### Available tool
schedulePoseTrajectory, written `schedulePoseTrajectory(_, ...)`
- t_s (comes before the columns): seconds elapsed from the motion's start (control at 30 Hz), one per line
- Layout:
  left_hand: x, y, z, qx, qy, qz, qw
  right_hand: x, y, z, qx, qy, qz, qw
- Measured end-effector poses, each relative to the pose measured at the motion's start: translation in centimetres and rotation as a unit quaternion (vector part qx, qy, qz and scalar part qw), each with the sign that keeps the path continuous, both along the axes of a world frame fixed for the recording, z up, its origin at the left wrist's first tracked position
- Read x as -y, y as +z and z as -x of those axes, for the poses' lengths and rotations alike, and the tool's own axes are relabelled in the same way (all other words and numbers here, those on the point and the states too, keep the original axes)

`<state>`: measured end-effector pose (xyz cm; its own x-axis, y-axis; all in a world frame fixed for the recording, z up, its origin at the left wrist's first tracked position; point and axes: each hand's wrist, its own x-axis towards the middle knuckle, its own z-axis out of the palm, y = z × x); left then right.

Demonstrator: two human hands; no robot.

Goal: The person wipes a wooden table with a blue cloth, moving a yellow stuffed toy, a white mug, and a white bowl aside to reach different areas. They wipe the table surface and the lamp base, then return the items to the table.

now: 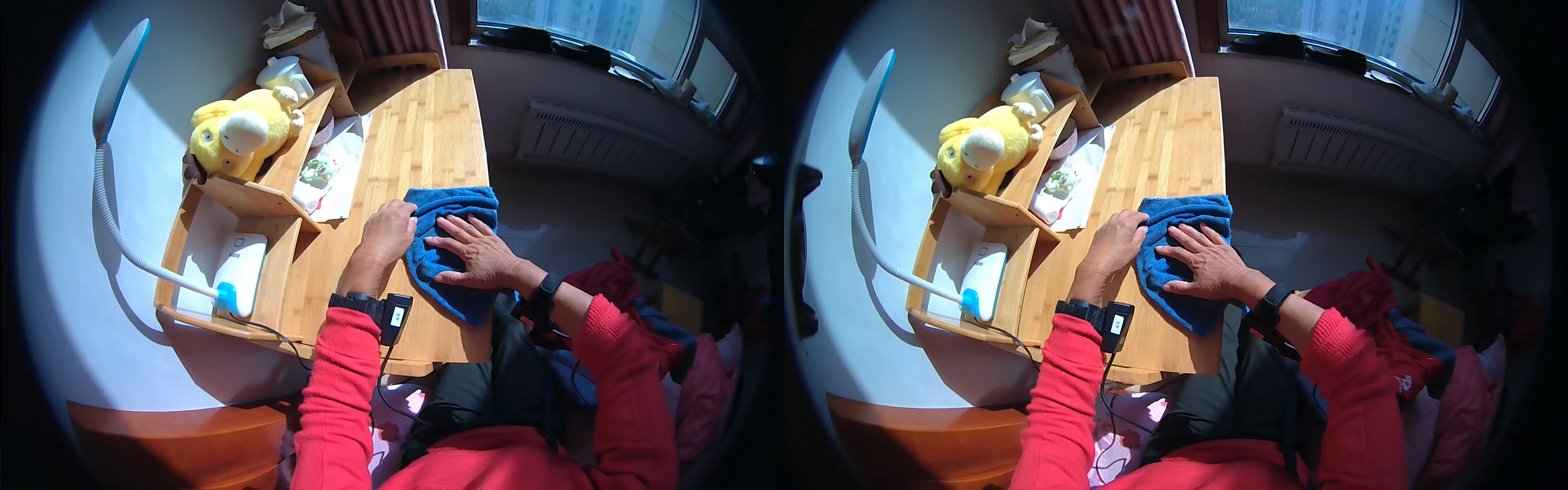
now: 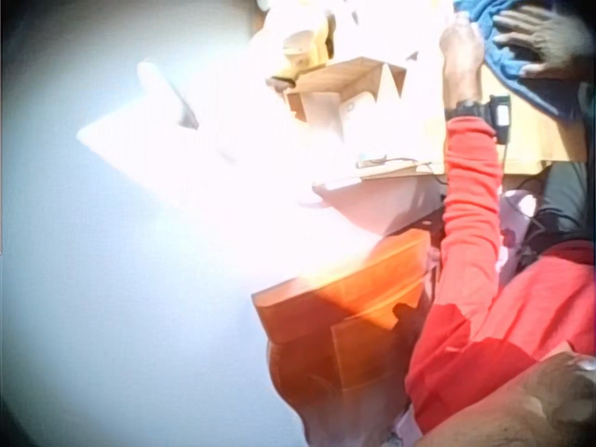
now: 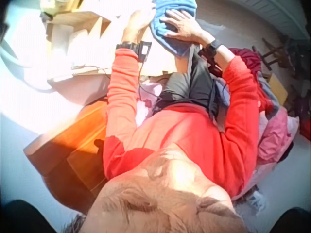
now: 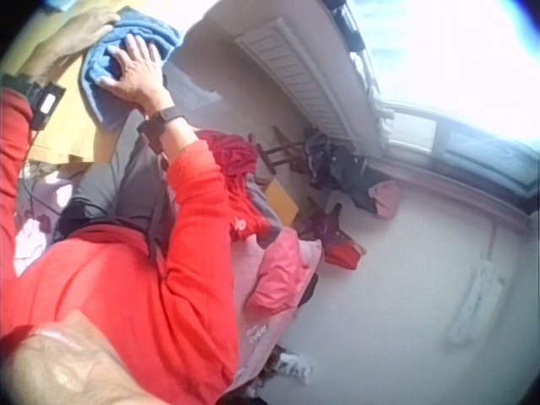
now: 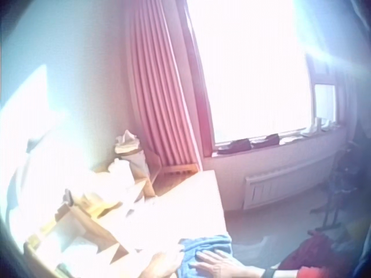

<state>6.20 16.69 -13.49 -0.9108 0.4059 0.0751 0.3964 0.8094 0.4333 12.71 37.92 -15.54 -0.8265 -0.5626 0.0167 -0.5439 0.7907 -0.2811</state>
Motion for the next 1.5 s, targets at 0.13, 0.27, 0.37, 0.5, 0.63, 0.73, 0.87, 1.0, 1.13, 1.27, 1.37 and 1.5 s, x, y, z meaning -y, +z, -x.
schedulePoseTrajectory(0.13, -0.1, 0.1, 0.0, -0.030, 0.004, 0.008, 0.999, -0.5, 0.0, 3.2, 0.013, -0.020, -0.004, 1.000)
schedulePoseTrajectory(0.27, -0.2, 0.1, -0.1, -0.043, 0.019, 0.028, 0.998, -0.8, -0.3, 6.2, 0.011, -0.045, -0.009, 0.999)
schedulePoseTrajectory(0.37, -0.1, 0.4, -0.1, -0.040, 0.020, 0.043, 0.998, -0.9, -0.5, 8.3, 0.027, -0.065, -0.010, 0.997)
schedulePoseTrajectory(0.5, 0.1, 0.8, 0.1, -0.028, 0.037, 0.068, 0.997, -0.7, -0.7, 9.4, 0.017, -0.073, -0.020, 0.997)
schedulePoseTrajectory(0.63, 0.2, 0.9, 0.2, -0.038, 0.044, 0.071, 0.996, 0.1, -1.0, 8.4, -0.018, -0.085, -0.045, 0.995)
schedulePoseTrajectory(0.73, 0.4, 0.8, 0.4, -0.054, 0.044, 0.069, 0.995, 0.7, -1.2, 6.6, -0.046, -0.094, -0.050, 0.993)
schedulePoseTrajectory(0.87, 0.6, 0.5, 0.6, -0.049, 0.046, 0.066, 0.996, 1.2, -1.5, 2.8, -0.080, -0.052, -0.027, 0.995)
schedulePoseTrajectory(1.0, 0.9, 0.2, 1.0, -0.023, 0.056, 0.076, 0.995, 1.8, -1.4, -1.3, -0.085, -0.028, -0.011, 0.996)
schedulePoseTrajectory(1.13, 1.4, -1.1, 1.7, -0.012, 0.083, 0.032, 0.996, 2.4, -1.1, -4.1, -0.082, -0.015, -0.034, 0.996)
schedulePoseTrajectory(1.27, 2.4, -2.8, 3.8, 0.007, 0.102, -0.082, 0.991, 2.6, -0.7, -4.4, -0.081, -0.025, -0.023, 0.996)
schedulePoseTrajectory(1.37, 3.7, -3.5, 6.3, 0.002, 0.151, -0.109, 0.983, 2.6, -0.5, -4.3, -0.071, -0.029, -0.017, 0.997)
schedulePoseTrajectory(1.5, 5.4, -3.6, 9.4, 0.029, 0.211, -0.221, 0.952, 2.7, -0.3, -4.2, -0.067, -0.032, -0.016, 0.997)
